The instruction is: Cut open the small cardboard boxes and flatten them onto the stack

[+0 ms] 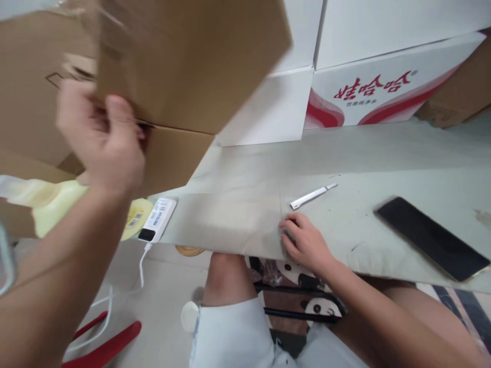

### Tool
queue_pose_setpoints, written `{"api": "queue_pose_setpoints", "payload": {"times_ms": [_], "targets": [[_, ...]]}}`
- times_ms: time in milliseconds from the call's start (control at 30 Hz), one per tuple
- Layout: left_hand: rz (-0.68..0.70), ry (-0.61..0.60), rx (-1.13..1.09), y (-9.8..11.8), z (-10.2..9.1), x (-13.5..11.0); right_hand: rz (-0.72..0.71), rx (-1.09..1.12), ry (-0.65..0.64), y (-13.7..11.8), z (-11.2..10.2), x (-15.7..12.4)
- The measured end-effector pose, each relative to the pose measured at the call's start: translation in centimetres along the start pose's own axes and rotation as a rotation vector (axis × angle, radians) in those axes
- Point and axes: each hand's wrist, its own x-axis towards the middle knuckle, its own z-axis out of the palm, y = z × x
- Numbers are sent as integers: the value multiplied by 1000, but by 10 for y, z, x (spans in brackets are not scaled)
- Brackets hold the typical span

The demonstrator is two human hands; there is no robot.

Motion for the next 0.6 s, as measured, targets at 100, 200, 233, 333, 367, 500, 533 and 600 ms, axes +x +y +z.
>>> {"api": "queue_pose_setpoints", "payload": {"times_ms": [100,200,233,333,367,500,533,600], "targets": [[416,-136,85,2,33,-3,6,13,-8,2,1,0],[554,-417,196,-1,73,4,20,20,-19,3,1,0],[549,-494,223,-4,86,8,22,22,-23,3,1,0],[463,-650,283,-17,114,21,24,33,-32,3,0,0],[424,-665,291,-22,120,24,25,36,-34,3,0,0],[366,-567,182,-32,125,28,39,64,-53,1,-2,1],[377,-545,140,-30,124,25,47,72,-60,0,-2,2],[411,-531,81,-20,122,15,62,85,-64,-1,-2,2]]}}
